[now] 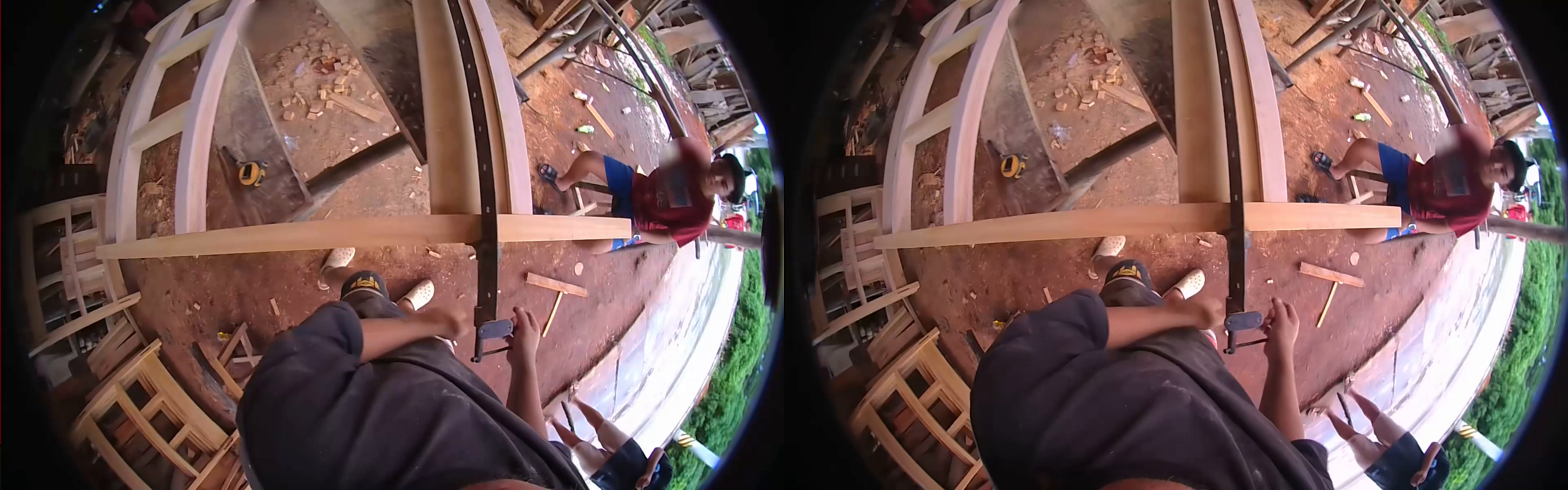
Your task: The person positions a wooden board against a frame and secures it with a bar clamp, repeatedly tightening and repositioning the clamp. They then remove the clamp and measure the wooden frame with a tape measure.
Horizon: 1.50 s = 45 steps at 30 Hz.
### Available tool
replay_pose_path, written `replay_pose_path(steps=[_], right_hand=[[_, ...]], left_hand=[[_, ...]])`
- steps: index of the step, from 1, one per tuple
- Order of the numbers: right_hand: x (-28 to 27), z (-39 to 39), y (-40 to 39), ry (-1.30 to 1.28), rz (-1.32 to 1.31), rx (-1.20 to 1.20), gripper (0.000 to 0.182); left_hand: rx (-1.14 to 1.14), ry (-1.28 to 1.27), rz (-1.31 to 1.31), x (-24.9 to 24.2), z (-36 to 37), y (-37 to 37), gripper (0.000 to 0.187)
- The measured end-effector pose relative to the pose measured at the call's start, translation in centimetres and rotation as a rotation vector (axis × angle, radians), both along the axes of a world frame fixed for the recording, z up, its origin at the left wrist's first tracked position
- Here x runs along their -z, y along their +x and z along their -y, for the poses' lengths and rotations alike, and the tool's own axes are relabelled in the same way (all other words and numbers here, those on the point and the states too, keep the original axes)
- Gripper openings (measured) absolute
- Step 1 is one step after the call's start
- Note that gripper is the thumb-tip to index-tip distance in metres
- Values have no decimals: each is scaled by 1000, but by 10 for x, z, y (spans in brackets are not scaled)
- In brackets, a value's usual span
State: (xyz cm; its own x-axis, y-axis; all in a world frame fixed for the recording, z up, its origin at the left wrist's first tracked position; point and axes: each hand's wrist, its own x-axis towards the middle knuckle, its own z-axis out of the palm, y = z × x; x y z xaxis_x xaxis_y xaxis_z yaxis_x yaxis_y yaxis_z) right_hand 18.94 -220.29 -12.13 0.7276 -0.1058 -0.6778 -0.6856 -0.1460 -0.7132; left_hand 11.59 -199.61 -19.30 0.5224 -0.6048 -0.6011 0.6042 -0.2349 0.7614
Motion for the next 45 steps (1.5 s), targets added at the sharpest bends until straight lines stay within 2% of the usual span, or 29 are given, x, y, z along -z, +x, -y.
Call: replay_pose_path(steps=[1, 3, 4, 5, 6, 7, 9, 11, 13, 14, 15, 16, 19, 20, 22, 24, 27, 29, 31, 33, 35, 36, 37, 39, 40, 41, 42, 43, 45], right_hand=[[5, 13, 0, 258, -133, 149, 31], [21, 33, -25, 305, -107, 293, 37], [44, 58, -42, 154, -69, 304, 33], [54, 66, -66, -149, -62, 334, 24], [91, 106, -100, -172, -53, 290, 15], [133, 145, -139, -352, -58, -27, 11], [209, 217, -214, -808, 25, -641, 6], [200, 183, -250, -814, -25, -792, 9], [190, 143, -268, -730, -29, -797, 13], [187, 123, -273, -695, 10, -810, 15], [185, 106, -274, -667, 74, -831, 17], [185, 89, -275, -655, 176, -874, 20], [178, 37, -269, -754, 812, -1093, 26], [167, 15, -266, -705, 778, -1004, 28], [120, -39, -262, -173, -28, -153, 26], [84, -66, -260, -168, -103, -13, 28], [56, -69, -283, -197, -180, 162, 30], [52, -61, -300, -227, -187, 221, 31], [55, -45, -339, -227, -224, 363, 32], [64, -34, -380, -228, -243, 456, 32], [71, -28, -423, -165, -267, 599, 31], [77, -26, -443, -23, -250, 621, 31], [77, -17, -464, -269, -294, 315, 25], [105, -6, -501, -64, -275, 526, 23], [176, 26, -546, -152, -263, 317, 23], [243, 56, -589, -257, -240, 108, 23], [254, 58, -595, -364, -202, -80, 23], [257, 81, -600, -278, -225, -69, 24], [153, 72, -541, -111, -279, -42, 25]], left_hand=[[182, 243, 238, -22, -32, -4, 47], [391, 345, 447, -64, -103, -14, 53], [390, 269, 438, -84, -139, -15, 49], [390, 197, 424, -108, -178, -19, 46], [204, 82, 286, -133, -215, -24, 40], [9, -36, 150, -153, -251, -31, 36], [-558, -161, 273, -172, -317, -45, 25], [-1032, 252, 499, -154, -370, -45, 37], [-804, 1256, 604, -154, -412, -54, 42], [-799, 1245, 626, -150, -427, -60, 42], [-725, 1274, 481, -141, -437, -69, 46], [-643, 1296, 336, -129, -442, -76, 51], [-627, 1245, 536, -72, -444, -80, 57], [-667, 1231, 577, -72, -438, -80, 57], [-627, 1192, 545, -84, -438, -75, 56], [-609, 1125, 511, -83, -443, -66, 46], [-590, 1166, 651, -73, -461, -52, 35], [-644, 1231, 767, -48, -474, -41, 32], [-640, 1318, 817, -58, -464, -34, 34], [-663, 1379, 501, -119, -434, -32, 40], [-668, 1368, 512, -118, -414, -34, 46], [-691, 1361, 576, -109, -404, -34, 48], [-717, 1353, 642, -104, -393, -33, 49], [-614, 1287, 644, -117, -357, -34, 53], [-640, 1293, 771, -108, -337, -36, 54], [-555, 1231, 713, -116, -317, -38, 54], [-532, 1245, 728, -104, -299, -38, 56], [-496, 1269, 744, -89, -287, -41, 59], [-516, 1384, 733, -84, -279, -46, 64]])
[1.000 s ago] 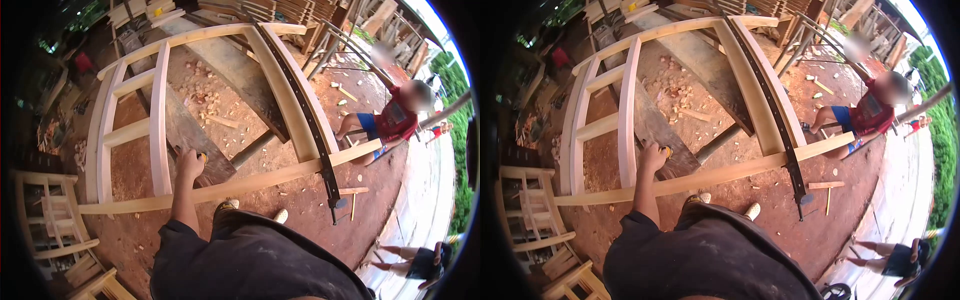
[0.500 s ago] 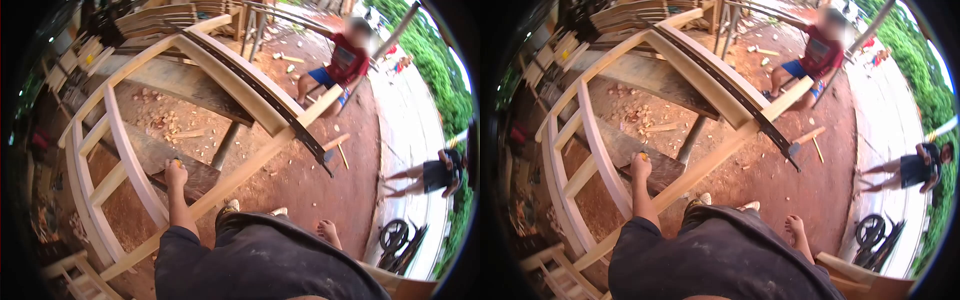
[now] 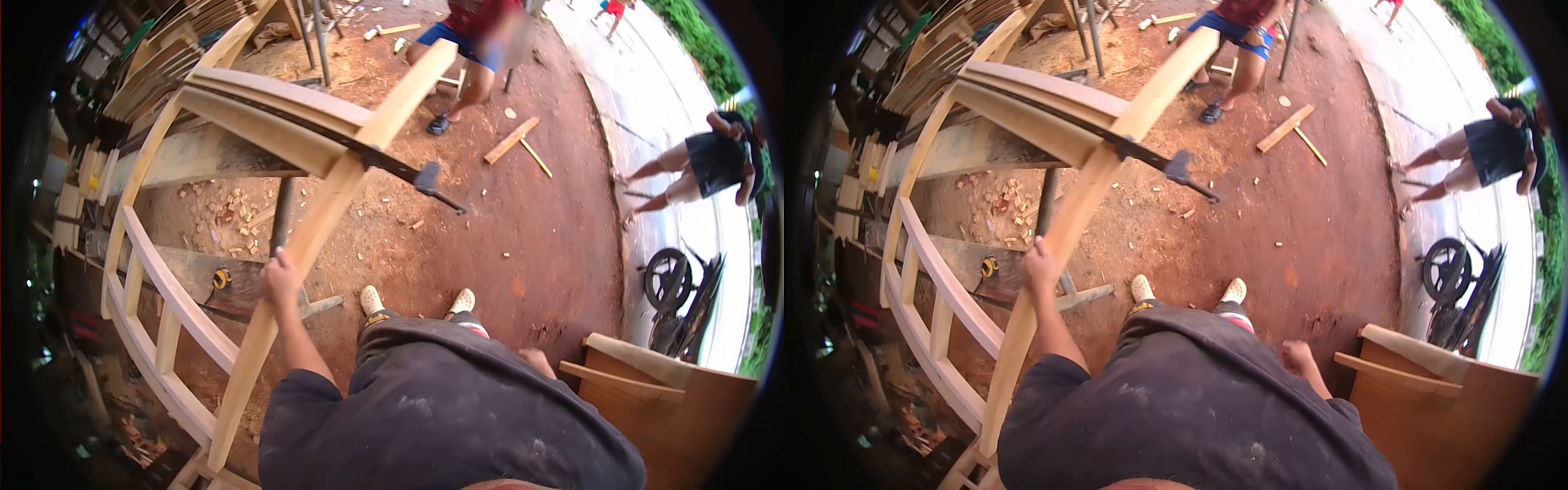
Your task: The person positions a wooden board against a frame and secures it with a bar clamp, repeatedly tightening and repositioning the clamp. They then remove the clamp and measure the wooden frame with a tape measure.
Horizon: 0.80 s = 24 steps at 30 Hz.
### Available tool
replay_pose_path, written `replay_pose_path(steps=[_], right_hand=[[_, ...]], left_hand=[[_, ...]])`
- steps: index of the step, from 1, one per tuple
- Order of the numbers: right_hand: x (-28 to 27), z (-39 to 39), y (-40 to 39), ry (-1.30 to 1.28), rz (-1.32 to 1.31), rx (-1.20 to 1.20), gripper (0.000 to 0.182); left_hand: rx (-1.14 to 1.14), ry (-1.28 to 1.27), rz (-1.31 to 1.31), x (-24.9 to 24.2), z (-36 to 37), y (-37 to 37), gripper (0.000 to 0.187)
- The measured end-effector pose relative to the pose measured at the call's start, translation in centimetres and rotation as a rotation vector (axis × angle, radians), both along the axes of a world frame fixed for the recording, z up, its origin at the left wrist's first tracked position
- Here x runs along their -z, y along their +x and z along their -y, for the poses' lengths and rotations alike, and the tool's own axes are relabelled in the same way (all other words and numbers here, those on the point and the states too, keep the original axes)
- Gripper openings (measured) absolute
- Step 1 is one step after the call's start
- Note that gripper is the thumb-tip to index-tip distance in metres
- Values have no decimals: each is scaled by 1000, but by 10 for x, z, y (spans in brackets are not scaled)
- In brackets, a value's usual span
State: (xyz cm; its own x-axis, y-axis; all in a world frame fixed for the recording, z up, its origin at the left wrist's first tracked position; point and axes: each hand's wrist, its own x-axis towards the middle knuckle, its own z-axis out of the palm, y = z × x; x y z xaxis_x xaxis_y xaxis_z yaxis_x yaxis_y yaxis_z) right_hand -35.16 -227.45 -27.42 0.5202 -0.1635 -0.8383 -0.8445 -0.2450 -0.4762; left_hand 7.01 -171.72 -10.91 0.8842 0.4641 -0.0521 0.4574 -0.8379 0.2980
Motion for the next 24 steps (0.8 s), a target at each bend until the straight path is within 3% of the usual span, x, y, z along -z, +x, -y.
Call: replay_pose_path(steps=[1, 2, 4, 6, 9, 12, 15, 19, 20, 21, 22, 23, 24], right_hand=[[-9, -1, 20, -42, -3, 333, 24], [-11, 8, 32, -87, -10, 663, 22], [-1, 47, 41, 56, 127, 876, 18], [1, 74, 49, 40, 210, 959, 22], [-2, 106, 43, 27, 172, 936, 16], [60, 146, 8, 35, 60, 966, 9], [57, 162, 17, -79, 98, 759, 7], [30, 180, 90, -241, -152, 478, 27], [16, 178, 118, -215, -210, 803, 31], [1, 182, 149, -256, -202, 766, 29], [-5, 197, 174, -292, -192, 726, 27], [-3, 213, 188, -313, -183, 748, 27], [1, 224, 205, -307, -66, 618, 24]], left_hand=[[-2, -39, 32, 2, -5, -1, 65], [-40, -120, -42, -28, 11, -4, 65], [19, -114, -16, 6, -20, 2, 65], [11, -95, 28, 21, -35, 3, 65], [-70, -32, 75, 19, -18, 4, 66], [-223, 25, 60, 7, -3, 10, 65], [-343, 57, 50, 12, 1, 24, 59], [-465, 149, -64, -10, 26, 30, 50], [-451, 279, -139, 14, -4, 29, 48], [-611, 110, -53, -4, 24, 33, 47], [-560, 141, -69, -5, 22, 31, 47], [-362, 261, 11, 32, -21, 20, 46], [14, 627, 245, 88, -98, 6, 45]])
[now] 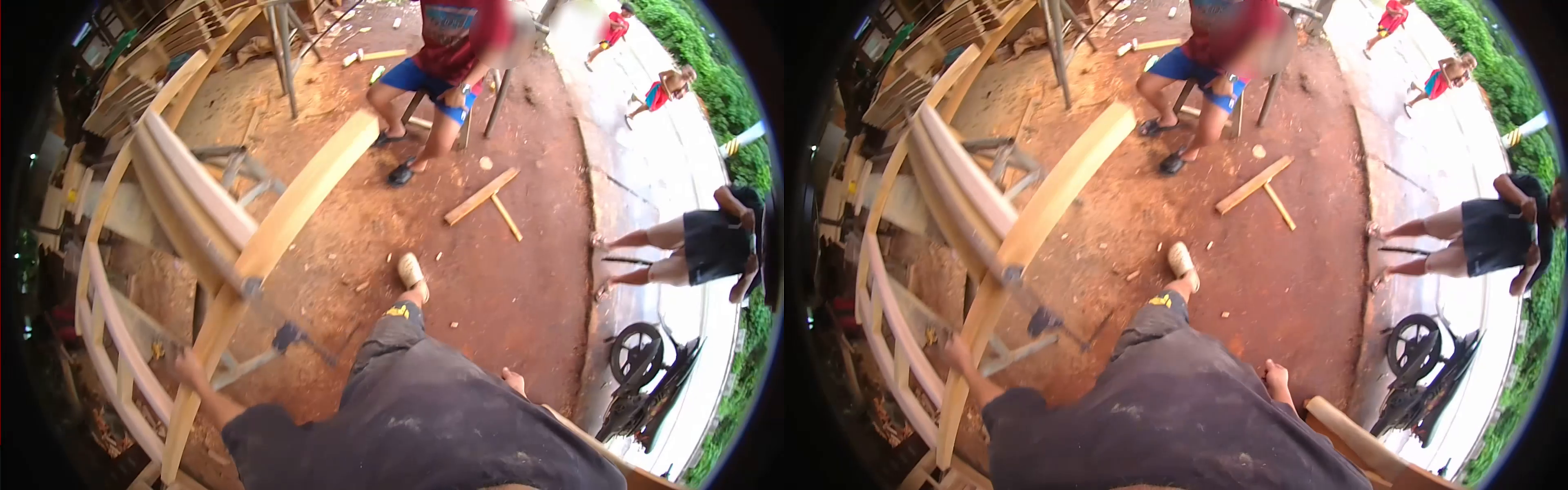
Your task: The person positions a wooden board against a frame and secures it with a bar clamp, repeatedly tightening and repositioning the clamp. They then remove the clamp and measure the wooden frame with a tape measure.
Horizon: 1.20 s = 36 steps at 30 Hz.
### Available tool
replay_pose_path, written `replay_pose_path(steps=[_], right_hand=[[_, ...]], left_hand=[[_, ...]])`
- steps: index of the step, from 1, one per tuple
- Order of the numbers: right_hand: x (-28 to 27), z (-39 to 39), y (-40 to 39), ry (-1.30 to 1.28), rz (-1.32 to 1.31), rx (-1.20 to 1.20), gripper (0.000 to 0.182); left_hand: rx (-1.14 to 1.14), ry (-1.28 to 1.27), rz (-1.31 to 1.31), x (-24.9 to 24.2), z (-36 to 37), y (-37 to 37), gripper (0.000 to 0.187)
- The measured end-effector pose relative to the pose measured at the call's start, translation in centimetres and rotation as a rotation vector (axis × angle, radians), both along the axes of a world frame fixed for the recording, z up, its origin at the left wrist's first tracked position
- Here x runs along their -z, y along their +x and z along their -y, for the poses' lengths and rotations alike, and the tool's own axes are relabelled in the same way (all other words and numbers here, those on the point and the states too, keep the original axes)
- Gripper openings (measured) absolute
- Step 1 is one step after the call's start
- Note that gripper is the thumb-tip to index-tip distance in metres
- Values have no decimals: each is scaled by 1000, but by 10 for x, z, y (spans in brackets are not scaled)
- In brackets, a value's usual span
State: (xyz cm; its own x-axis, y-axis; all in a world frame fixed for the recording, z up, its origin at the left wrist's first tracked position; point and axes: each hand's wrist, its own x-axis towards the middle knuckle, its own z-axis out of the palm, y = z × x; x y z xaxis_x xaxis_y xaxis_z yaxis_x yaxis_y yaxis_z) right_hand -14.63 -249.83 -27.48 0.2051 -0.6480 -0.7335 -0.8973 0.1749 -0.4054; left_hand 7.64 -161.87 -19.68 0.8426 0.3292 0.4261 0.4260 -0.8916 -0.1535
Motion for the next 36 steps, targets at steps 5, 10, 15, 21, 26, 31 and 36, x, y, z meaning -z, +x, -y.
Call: replay_pose_path(steps=[5, 10, 15, 21, 26, 31, 36], right_hand=[[-45, 99, 149, 255, -6, -579, 22], [-69, 235, 342, 89, 207, -22, 18], [-130, 251, 519, -1, 554, -35, 23], [-4, 288, 649, 271, 76, -588, 18], [67, 239, 781, 225, 8, -956, 24], [-6, 133, 906, 507, -34, -1075, 28], [-20, 17, 1014, 499, -411, -2022, 16]], left_hand=[[-406, -1283, 480, -62, 93, 72, 69], [-518, -491, 94, -193, 254, 248, 55], [-52, -1078, 176, -132, 385, 367, 28], [-282, -1171, -630, -92, 456, 405, 68], [-309, -1061, -675, -114, 465, 416, 67], [-470, -1191, -745, -136, 490, 416, 64], [-643, -1033, -679, -135, 494, 413, 57]])
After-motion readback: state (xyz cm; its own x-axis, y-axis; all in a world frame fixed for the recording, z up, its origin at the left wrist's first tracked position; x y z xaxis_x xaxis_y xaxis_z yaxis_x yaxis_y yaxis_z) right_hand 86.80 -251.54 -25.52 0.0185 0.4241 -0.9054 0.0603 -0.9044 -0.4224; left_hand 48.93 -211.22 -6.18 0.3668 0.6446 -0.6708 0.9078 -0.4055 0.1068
